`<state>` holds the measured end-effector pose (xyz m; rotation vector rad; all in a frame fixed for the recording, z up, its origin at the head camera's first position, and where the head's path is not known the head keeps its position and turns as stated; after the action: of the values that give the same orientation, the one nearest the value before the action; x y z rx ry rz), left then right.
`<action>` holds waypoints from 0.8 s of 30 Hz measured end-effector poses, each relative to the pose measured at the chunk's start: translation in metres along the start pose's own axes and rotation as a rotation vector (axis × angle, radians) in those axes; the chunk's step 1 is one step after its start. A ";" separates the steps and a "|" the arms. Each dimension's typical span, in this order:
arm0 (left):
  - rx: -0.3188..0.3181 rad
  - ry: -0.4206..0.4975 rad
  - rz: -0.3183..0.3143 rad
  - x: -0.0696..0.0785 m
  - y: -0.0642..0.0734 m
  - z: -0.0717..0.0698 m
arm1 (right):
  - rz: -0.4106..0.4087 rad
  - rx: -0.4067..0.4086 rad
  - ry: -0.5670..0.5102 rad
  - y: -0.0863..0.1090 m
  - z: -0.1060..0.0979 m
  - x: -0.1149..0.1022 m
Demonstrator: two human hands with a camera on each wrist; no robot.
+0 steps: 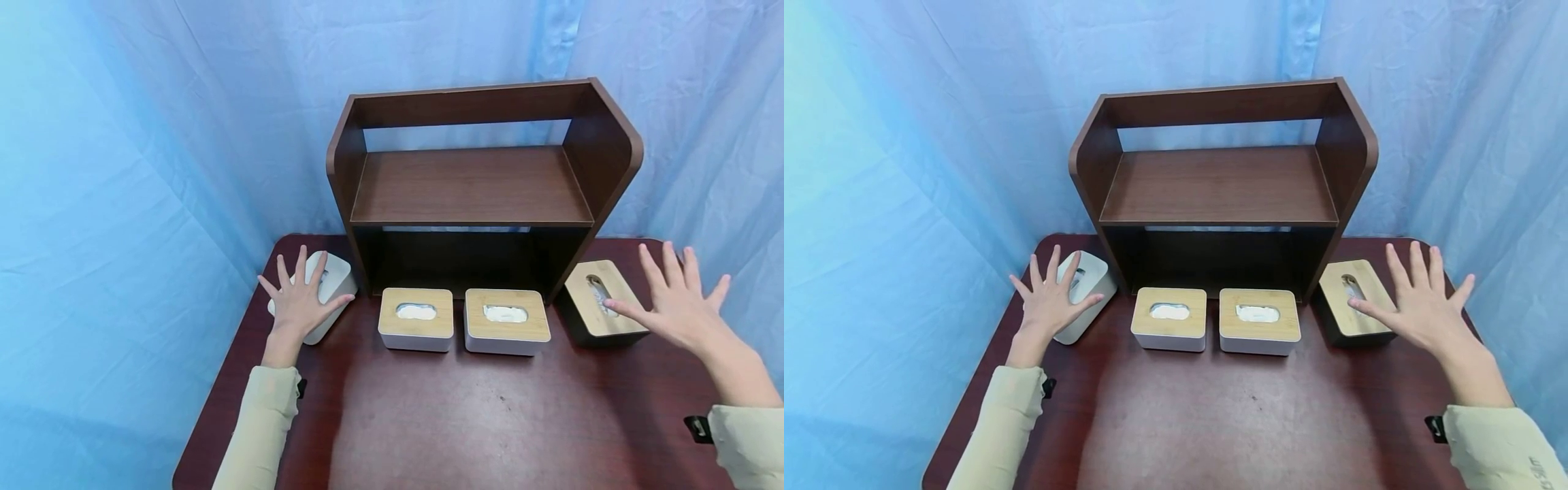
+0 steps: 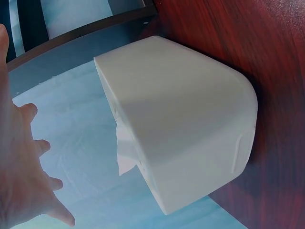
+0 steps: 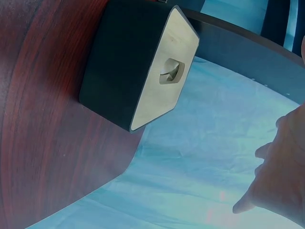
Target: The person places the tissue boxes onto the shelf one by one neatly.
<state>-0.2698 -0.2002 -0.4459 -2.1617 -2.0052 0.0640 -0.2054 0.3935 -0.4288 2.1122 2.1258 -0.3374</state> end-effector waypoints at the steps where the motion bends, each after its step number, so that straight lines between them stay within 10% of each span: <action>1: -0.004 -0.001 -0.001 0.000 0.001 0.000 | -0.001 -0.001 -0.003 0.000 0.001 -0.001; 24: -0.039 0.030 0.029 0.019 0.017 0.006 | -0.111 0.047 -0.025 0.014 -0.002 -0.032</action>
<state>-0.2525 -0.1822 -0.4524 -2.2026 -1.9746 -0.0040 -0.1906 0.3625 -0.4200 2.0078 2.2468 -0.4273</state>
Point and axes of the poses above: each hand's wrist, its own y-axis away from the middle knuckle, its own z-axis out of the palm, x = y × z, the point moved 7 cm from there along -y, towards the middle knuckle, and after that the axes turned 3 degrees about x, right-handed, at the moved point
